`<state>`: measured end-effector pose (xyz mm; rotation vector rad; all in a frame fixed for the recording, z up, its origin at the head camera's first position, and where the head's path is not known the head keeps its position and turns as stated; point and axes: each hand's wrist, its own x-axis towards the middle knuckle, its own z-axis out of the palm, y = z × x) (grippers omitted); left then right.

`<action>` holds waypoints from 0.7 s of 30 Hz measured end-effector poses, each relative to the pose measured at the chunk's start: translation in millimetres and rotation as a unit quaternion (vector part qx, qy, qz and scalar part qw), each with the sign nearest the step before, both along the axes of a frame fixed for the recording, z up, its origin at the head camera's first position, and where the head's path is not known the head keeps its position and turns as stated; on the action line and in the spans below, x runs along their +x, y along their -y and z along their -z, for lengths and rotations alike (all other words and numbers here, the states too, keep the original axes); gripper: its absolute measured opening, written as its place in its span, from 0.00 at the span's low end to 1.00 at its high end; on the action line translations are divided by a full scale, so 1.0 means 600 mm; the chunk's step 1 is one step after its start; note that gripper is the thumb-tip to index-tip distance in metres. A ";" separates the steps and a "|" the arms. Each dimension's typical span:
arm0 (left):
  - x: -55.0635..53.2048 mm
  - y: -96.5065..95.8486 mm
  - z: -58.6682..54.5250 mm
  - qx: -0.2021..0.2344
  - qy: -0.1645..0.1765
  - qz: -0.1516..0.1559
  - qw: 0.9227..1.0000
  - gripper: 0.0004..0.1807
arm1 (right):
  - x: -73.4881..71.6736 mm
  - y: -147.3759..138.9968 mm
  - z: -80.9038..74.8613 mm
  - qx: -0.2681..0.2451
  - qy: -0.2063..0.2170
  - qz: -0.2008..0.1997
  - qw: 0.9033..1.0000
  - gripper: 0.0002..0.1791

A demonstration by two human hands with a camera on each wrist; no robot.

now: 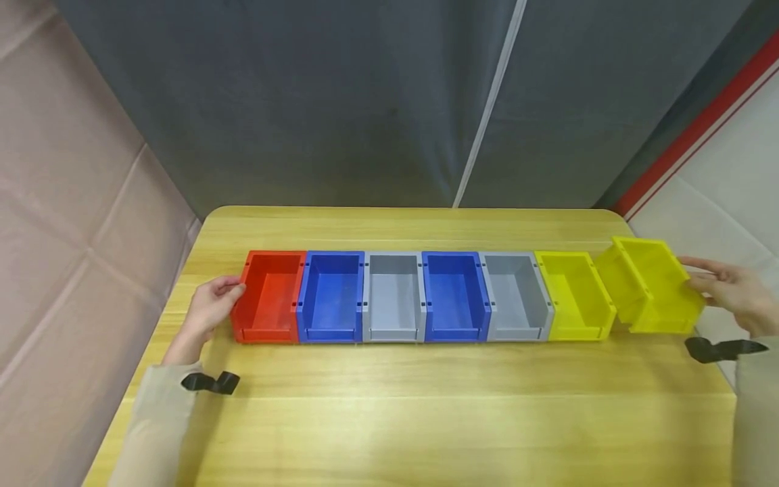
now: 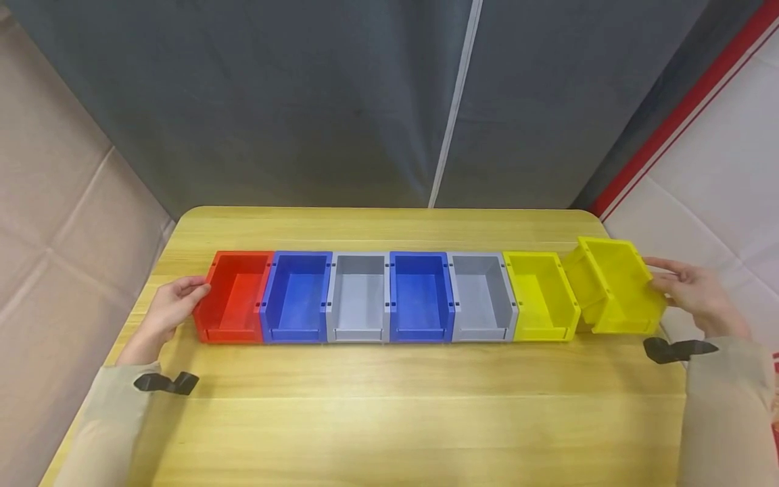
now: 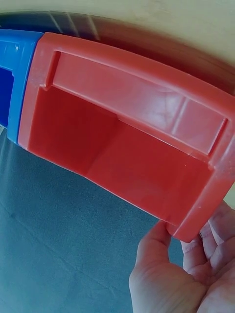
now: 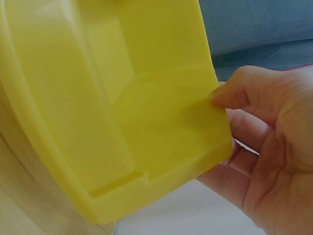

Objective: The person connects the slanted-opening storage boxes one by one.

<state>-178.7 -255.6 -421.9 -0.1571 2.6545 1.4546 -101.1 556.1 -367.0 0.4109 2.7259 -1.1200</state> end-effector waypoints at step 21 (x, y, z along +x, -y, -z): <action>0.000 0.000 -0.001 -0.010 0.004 0.004 1.000 0.24 | -0.012 0.005 0.002 0.024 0.026 0.001 0.999 0.36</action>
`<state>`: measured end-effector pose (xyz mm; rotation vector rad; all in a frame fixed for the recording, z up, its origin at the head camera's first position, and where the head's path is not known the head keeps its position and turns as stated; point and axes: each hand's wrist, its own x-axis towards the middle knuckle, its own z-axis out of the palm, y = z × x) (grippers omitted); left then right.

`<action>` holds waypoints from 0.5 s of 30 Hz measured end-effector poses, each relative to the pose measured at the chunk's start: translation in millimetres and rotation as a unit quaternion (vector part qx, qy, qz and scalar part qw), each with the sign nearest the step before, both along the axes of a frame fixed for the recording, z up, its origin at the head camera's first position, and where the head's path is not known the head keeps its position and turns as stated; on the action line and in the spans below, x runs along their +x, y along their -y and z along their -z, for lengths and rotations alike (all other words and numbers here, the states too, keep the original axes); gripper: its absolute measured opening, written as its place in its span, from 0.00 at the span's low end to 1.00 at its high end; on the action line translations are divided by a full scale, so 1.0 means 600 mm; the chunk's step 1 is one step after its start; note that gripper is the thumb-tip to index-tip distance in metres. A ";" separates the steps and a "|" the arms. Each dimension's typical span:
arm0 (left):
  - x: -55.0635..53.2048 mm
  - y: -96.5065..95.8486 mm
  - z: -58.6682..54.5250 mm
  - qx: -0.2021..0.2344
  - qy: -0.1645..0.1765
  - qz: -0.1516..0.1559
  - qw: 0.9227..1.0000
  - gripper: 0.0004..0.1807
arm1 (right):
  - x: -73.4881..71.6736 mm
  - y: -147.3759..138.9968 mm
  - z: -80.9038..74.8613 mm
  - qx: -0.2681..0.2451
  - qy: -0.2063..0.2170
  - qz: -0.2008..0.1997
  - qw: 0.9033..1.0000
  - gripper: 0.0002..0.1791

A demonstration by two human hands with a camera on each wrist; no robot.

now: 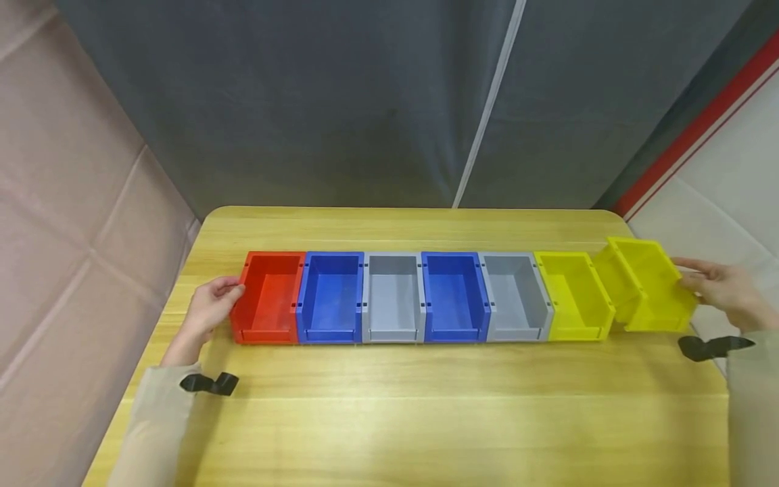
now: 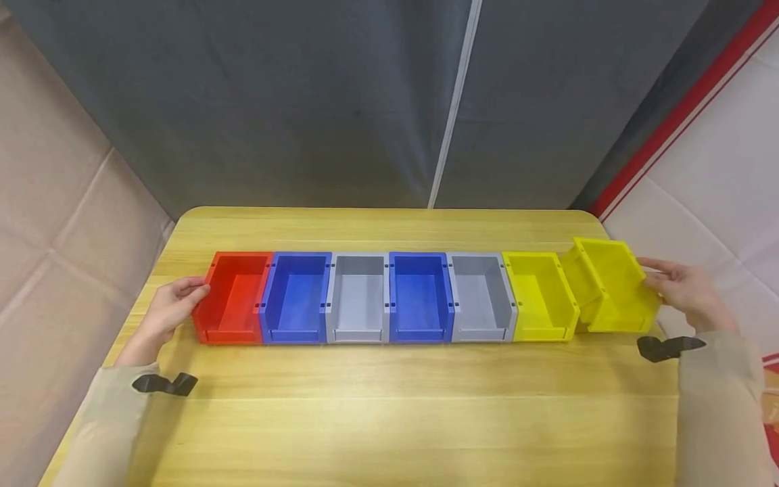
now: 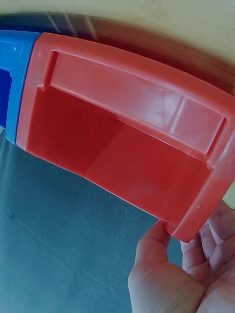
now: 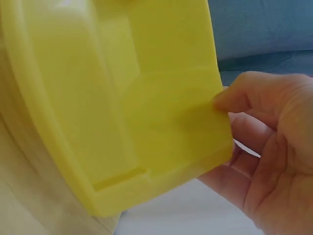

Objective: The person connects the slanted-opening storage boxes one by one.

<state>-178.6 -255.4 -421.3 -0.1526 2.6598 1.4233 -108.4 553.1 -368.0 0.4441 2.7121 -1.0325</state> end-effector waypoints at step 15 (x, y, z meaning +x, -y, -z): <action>0.002 0.000 0.001 0.000 0.001 -0.002 1.000 0.24 | -0.023 0.087 0.003 0.114 -0.137 -0.121 0.976 0.35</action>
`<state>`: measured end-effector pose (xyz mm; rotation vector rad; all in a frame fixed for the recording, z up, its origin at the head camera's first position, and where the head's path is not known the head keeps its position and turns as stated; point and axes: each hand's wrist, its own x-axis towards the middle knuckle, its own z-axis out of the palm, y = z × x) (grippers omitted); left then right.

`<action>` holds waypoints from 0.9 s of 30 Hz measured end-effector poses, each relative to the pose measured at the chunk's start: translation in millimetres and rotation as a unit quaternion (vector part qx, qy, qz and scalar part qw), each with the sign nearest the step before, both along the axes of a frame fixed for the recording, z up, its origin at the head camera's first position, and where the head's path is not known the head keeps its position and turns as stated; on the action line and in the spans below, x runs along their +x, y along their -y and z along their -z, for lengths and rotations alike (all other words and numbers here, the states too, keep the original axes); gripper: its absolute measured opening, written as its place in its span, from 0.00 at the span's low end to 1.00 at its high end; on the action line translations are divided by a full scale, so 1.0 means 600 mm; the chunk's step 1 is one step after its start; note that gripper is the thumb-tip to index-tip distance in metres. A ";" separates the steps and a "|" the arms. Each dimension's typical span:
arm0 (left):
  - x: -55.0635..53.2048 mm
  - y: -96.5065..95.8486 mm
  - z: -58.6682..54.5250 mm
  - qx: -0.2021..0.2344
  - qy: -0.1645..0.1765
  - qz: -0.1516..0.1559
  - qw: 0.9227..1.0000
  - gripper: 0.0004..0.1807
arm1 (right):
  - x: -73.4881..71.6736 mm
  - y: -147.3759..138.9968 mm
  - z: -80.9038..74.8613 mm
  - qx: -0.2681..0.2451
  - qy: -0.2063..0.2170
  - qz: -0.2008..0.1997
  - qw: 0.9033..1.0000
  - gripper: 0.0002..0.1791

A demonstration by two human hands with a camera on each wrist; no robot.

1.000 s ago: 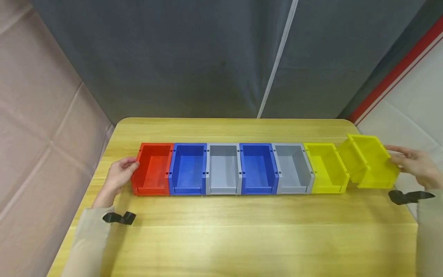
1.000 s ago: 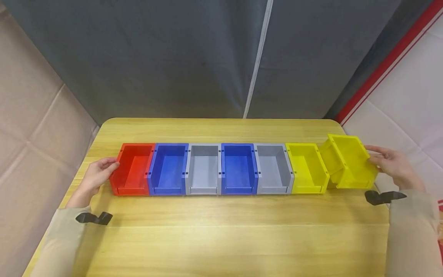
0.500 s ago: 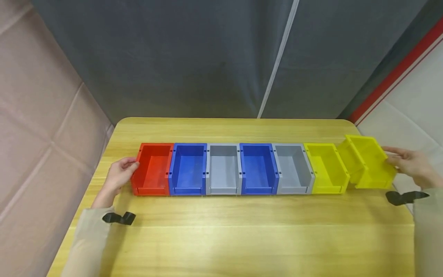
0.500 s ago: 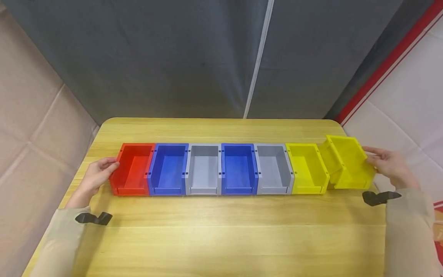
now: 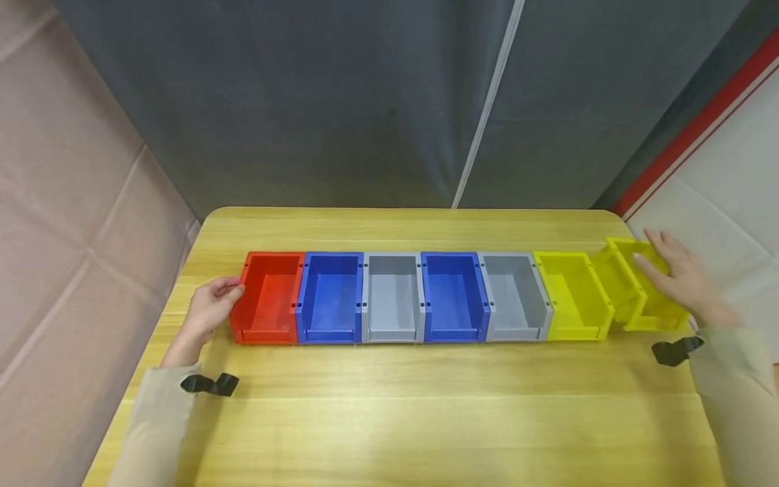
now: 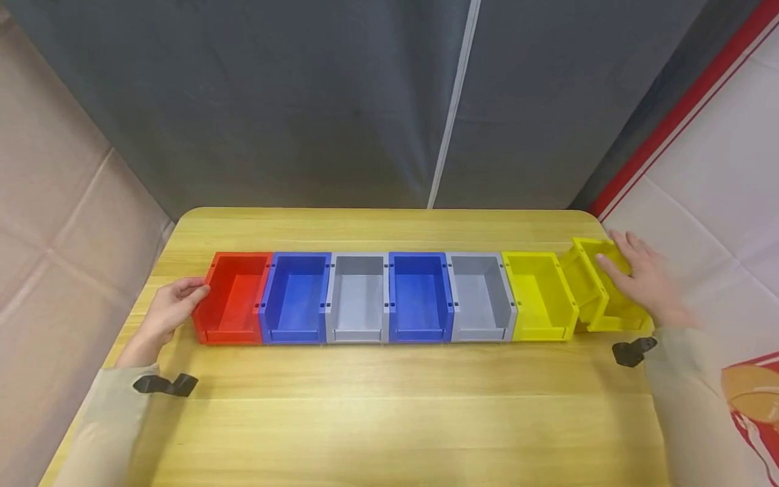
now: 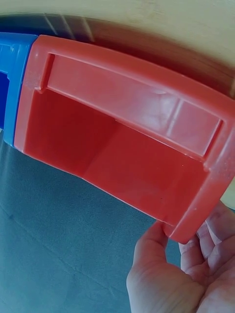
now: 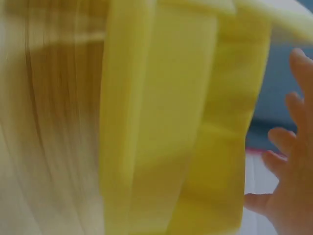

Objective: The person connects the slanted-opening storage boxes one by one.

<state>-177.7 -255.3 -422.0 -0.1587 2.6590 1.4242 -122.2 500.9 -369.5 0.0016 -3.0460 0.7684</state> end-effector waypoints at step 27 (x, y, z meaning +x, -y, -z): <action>0.001 0.002 0.000 0.004 -0.013 0.004 1.000 0.24 | -0.053 0.033 -0.003 0.067 0.132 -0.081 0.986 0.30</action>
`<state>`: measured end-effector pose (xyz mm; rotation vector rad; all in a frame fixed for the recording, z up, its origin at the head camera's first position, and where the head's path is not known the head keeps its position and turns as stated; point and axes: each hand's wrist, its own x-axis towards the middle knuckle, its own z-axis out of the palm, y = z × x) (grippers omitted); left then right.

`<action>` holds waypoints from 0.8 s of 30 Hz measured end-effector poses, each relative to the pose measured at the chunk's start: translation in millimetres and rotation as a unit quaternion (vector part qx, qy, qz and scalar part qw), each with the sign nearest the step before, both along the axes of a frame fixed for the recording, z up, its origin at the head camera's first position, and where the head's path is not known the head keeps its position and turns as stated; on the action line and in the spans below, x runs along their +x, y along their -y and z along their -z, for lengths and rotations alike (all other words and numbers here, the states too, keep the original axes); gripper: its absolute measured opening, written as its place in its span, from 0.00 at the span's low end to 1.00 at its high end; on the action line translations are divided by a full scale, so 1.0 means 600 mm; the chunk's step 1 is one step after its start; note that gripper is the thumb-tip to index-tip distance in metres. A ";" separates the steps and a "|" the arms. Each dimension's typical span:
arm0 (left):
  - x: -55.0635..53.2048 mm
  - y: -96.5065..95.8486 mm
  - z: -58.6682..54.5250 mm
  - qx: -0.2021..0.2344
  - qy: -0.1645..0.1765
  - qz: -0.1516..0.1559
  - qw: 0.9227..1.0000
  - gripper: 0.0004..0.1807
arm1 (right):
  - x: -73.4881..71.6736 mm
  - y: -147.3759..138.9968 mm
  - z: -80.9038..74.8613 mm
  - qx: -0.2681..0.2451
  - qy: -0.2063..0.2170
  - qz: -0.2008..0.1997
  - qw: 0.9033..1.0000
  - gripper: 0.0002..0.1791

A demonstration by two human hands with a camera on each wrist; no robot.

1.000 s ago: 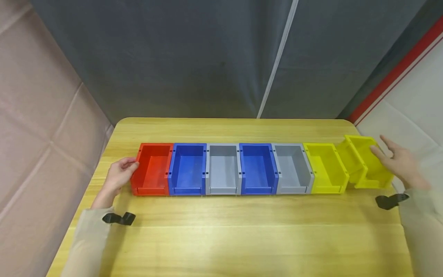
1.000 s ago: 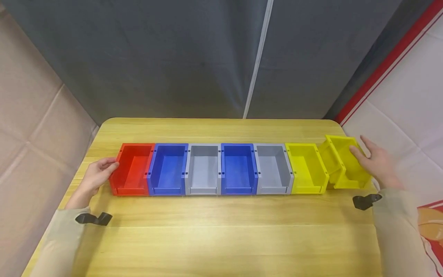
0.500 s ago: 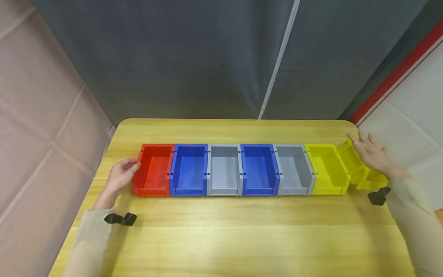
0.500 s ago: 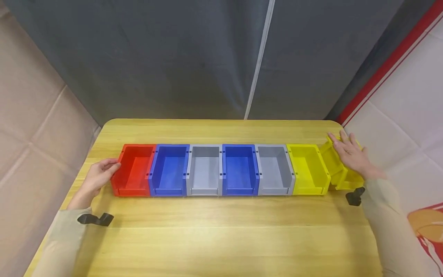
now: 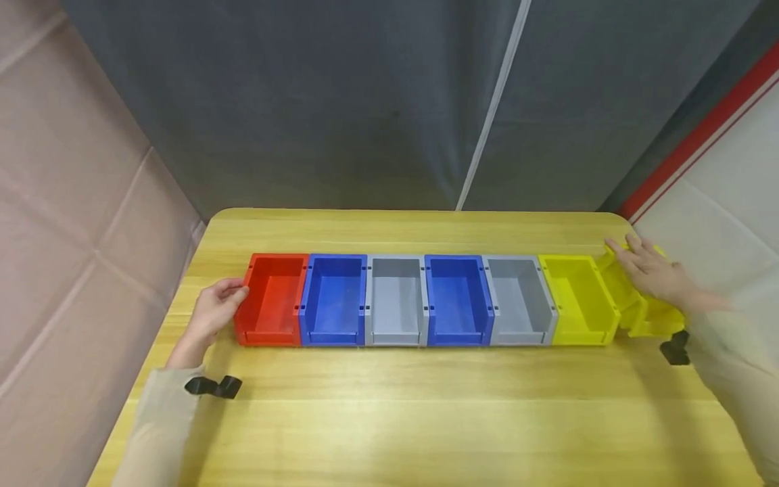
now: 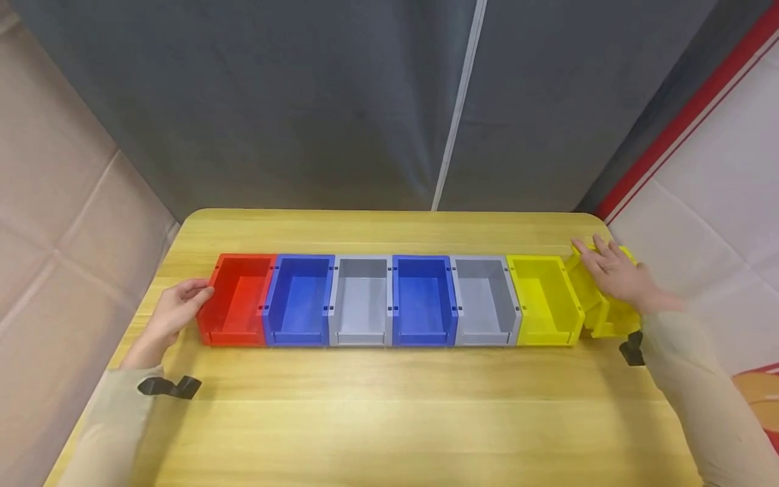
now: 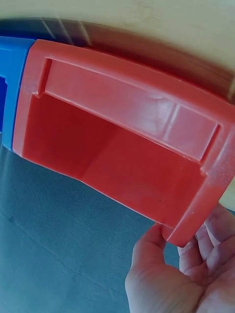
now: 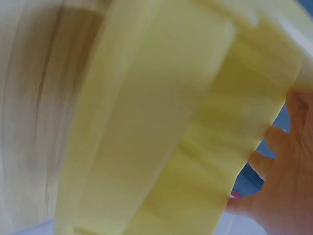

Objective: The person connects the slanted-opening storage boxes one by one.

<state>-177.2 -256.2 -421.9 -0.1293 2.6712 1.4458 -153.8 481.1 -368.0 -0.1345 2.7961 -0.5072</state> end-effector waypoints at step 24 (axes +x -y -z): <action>0.007 -0.001 0.008 0.009 -0.022 -0.008 1.000 0.23 | 0.018 0.013 0.026 -0.001 -0.071 0.027 0.997 0.28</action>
